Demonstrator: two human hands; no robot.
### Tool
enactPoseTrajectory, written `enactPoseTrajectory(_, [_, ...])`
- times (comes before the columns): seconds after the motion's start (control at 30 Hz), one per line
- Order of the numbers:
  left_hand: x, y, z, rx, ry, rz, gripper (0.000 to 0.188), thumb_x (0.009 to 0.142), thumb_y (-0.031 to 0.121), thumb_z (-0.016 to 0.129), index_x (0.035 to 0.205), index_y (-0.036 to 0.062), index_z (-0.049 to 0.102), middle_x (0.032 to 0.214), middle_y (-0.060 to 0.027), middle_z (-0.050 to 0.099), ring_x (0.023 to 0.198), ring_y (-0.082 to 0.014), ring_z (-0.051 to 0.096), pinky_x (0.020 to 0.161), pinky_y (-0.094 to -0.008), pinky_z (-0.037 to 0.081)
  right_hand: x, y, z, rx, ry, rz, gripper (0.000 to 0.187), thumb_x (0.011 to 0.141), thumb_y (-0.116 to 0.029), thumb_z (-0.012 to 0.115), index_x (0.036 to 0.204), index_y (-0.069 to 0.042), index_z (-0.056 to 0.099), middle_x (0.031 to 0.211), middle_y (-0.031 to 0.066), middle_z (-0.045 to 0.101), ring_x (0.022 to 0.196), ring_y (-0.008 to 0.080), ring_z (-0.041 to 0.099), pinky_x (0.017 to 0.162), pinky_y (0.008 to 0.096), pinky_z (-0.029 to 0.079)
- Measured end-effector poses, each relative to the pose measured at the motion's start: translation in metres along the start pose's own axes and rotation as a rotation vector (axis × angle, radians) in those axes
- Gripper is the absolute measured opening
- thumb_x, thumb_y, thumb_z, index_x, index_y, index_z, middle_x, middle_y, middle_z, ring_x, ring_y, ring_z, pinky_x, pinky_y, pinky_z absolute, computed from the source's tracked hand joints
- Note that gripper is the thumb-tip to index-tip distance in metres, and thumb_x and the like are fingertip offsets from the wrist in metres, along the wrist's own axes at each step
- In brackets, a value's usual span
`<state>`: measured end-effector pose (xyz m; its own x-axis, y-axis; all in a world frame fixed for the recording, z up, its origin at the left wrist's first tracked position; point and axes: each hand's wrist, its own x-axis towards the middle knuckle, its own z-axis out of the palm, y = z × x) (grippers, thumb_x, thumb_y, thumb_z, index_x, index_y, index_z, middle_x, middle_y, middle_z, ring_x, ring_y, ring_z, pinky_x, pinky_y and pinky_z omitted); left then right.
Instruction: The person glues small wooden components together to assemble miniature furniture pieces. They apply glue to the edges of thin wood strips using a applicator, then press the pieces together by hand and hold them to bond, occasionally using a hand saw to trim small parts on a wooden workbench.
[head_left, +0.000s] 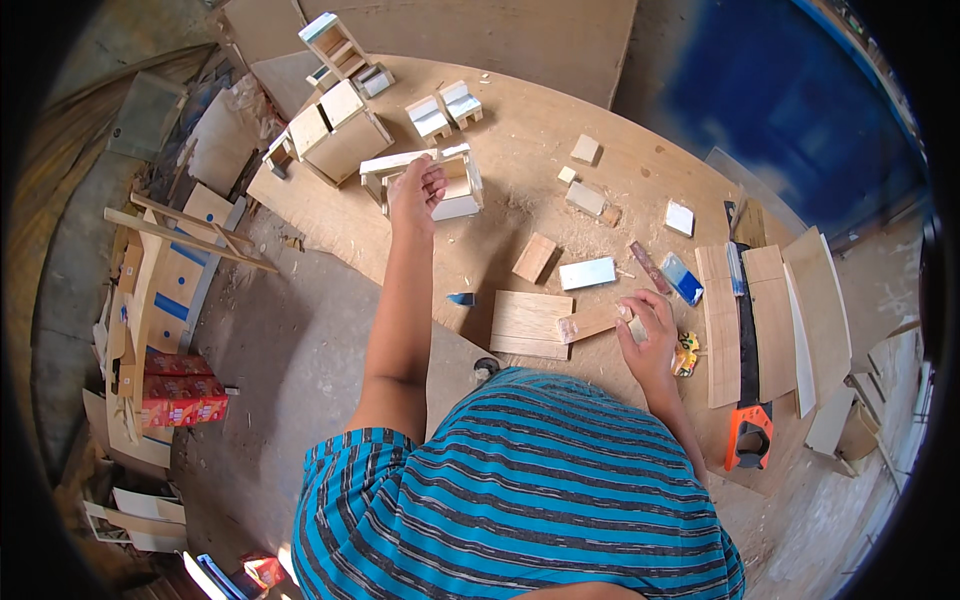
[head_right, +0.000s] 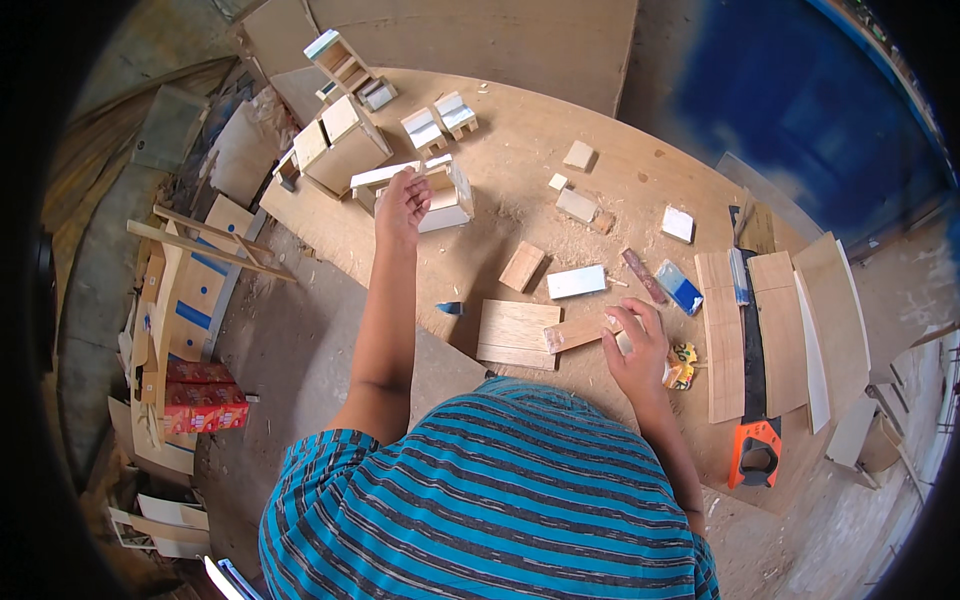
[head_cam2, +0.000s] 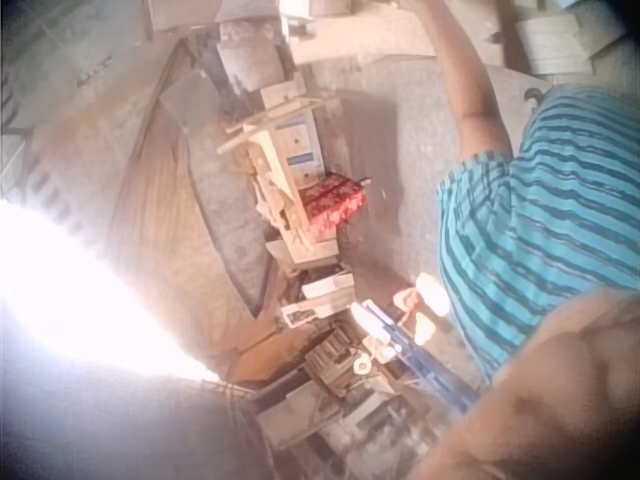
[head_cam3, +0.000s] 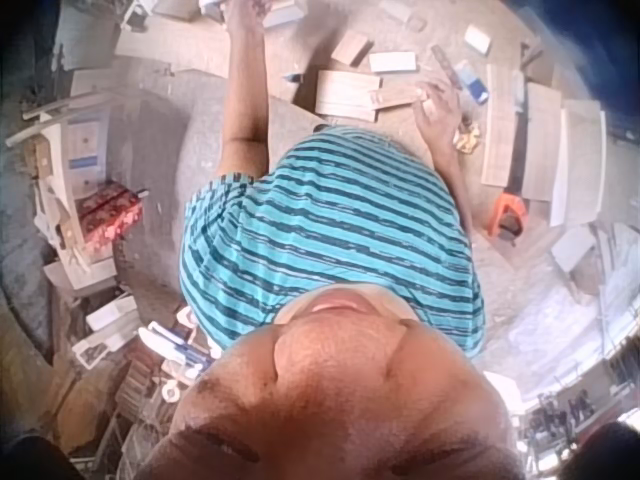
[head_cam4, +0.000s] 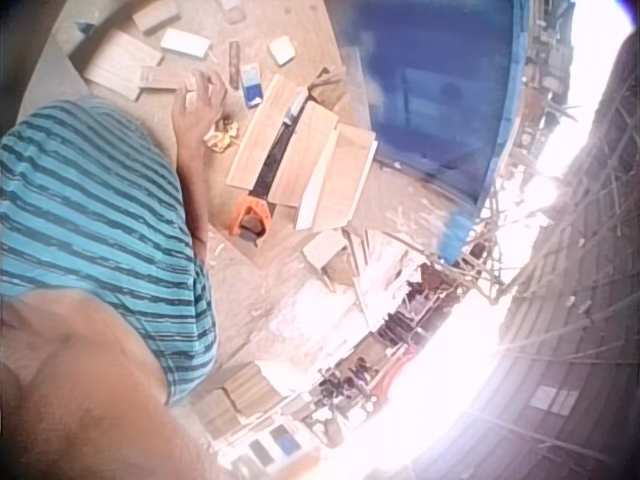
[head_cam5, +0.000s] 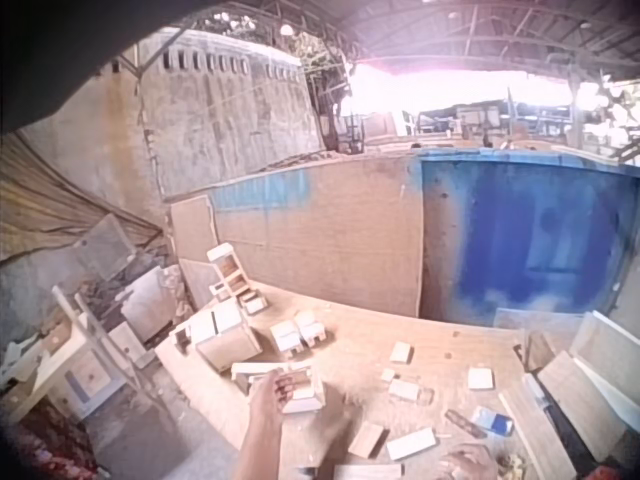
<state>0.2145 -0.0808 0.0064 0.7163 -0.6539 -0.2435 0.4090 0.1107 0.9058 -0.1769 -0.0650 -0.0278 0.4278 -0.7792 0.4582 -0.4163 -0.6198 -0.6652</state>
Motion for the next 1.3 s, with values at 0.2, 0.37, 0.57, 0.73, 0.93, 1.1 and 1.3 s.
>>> enactPoseTrajectory(0.2, [-0.008,0.002,0.001,-0.007,0.001,0.000,0.028,0.082,0.029,0.067,0.088,0.0025,0.062,0.075,-0.0056,0.063,0.066,-0.0138,0.061,0.058,-0.0234,0.048,-0.001,-0.002,-0.003,-0.002,-0.015,0.003,0.032,0.071,-0.003,0.069,0.102,-0.004,0.063,0.108,0.0153,0.056,0.099,0.0311,0.057,0.084,0.0370,0.047])
enactPoseTrajectory(0.37, [-0.046,-0.002,0.021,-0.015,-0.154,0.092,0.019,0.084,0.020,0.064,0.082,0.0018,0.062,0.073,-0.0061,0.063,0.064,-0.0121,0.059,0.060,-0.0216,0.046,0.002,-0.002,-0.005,-0.016,0.030,-0.016,0.033,0.070,-0.004,0.069,0.102,-0.005,0.064,0.107,0.0149,0.057,0.097,0.0315,0.058,0.082,0.0378,0.048])
enactPoseTrajectory(0.57, [-0.101,-0.072,0.025,0.139,-0.576,-0.088,0.017,0.087,0.017,0.061,0.083,0.0019,0.065,0.079,-0.0079,0.066,0.074,-0.0131,0.061,0.069,-0.0265,0.048,0.021,-0.020,0.004,0.315,-0.018,0.199,0.026,0.080,-0.008,0.066,0.106,-0.002,0.063,0.111,0.0144,0.058,0.093,0.0222,0.060,0.078,0.0315,0.049])
enactPoseTrajectory(0.73, [-0.134,-0.086,0.039,0.271,-0.762,-0.094,0.014,0.083,0.012,0.065,0.088,-0.0011,0.068,0.083,-0.0060,0.067,0.075,-0.0101,0.061,0.071,-0.0236,0.047,0.028,-0.017,0.005,0.621,-0.321,0.495,0.029,0.093,-0.016,0.055,0.117,0.001,0.060,0.094,0.0063,0.065,0.081,0.0074,0.055,0.074,0.0250,0.048])
enactPoseTrajectory(0.93, [-0.144,-0.097,0.038,0.261,-0.841,-0.107,0.016,0.085,0.011,0.065,0.095,-0.0010,0.067,0.087,-0.0045,0.067,0.078,-0.0100,0.061,0.074,-0.0248,0.048,0.015,-0.019,0.000,0.582,-0.315,0.494,0.035,0.092,-0.016,0.057,0.120,0.004,0.057,0.090,0.0079,0.068,0.074,0.0078,0.059,0.068,0.0226,0.049])
enactPoseTrajectory(1.1, [-0.151,-0.114,0.036,-0.007,-0.633,-0.498,0.020,0.090,0.019,0.060,0.100,0.0018,0.063,0.088,-0.0087,0.067,0.072,-0.0150,0.063,0.068,-0.0264,0.050,0.006,-0.006,-0.002,0.452,-0.272,0.506,0.031,0.092,-0.016,0.057,0.116,0.003,0.060,0.087,0.0083,0.068,0.075,0.0086,0.061,0.067,0.0232,0.050])
enactPoseTrajectory(1.3, [-0.155,-0.108,0.034,0.188,-0.602,-0.572,0.024,0.092,0.023,0.058,0.099,0.0006,0.064,0.089,-0.0089,0.066,0.076,-0.0170,0.063,0.074,-0.0292,0.050,-0.005,0.009,-0.004,0.322,-0.163,0.529,0.025,0.086,-0.021,0.061,0.102,-0.003,0.066,0.080,0.0130,0.067,0.066,0.0205,0.062,0.062,0.0316,0.048])
